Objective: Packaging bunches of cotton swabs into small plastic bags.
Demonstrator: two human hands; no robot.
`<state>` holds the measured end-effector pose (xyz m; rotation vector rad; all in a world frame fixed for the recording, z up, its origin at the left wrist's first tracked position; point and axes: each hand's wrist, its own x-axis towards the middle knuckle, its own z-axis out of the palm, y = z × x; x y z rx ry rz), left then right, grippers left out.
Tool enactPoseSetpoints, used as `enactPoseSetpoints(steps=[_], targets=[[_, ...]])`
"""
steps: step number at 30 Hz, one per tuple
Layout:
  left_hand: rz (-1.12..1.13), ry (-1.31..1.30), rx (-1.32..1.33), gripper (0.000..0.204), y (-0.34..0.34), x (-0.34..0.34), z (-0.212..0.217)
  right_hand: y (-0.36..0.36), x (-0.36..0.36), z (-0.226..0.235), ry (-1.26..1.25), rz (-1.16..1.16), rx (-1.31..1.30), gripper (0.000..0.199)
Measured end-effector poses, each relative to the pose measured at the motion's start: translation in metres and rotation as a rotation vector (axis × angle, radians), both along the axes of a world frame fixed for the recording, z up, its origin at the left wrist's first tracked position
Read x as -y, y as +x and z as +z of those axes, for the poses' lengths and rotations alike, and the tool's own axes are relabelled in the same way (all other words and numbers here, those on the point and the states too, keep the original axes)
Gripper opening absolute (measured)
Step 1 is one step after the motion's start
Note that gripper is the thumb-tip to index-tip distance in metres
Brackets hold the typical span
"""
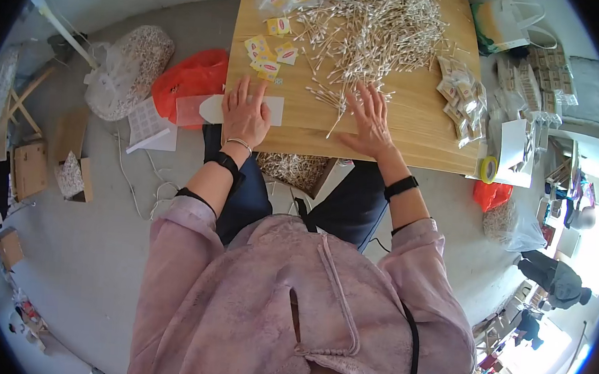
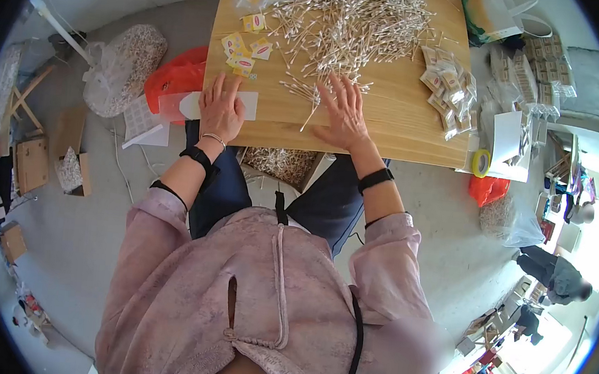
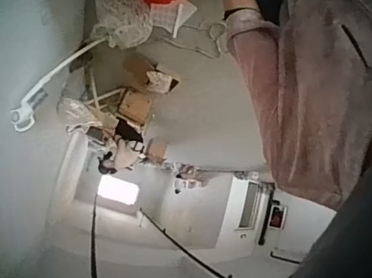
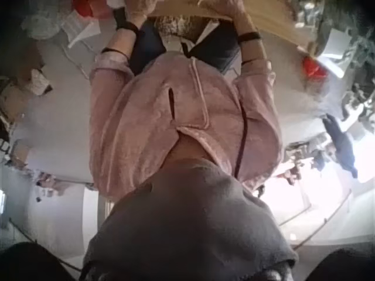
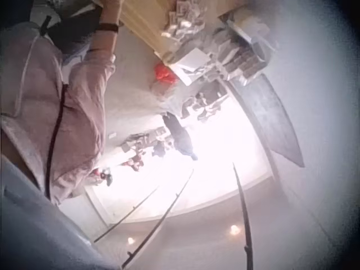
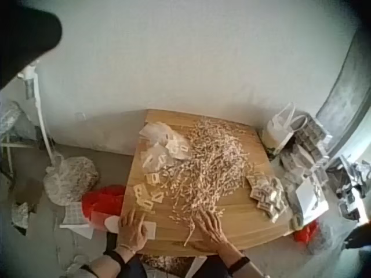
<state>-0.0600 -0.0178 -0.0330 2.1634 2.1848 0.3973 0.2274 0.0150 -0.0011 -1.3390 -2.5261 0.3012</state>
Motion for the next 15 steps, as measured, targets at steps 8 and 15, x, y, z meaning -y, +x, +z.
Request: enactPoseSetpoints(steps=[8, 15], targets=[[-0.009, 0.03, 0.013, 0.048, 0.004, -0.002, -0.001, -0.04, -0.009, -0.019, 0.001, -0.229, 0.129, 0.09], [-0.019, 0.013, 0.023, 0.048, 0.005, -0.004, 0.002, -0.088, -0.023, -0.041, 0.082, -0.445, 0.007, 0.073]])
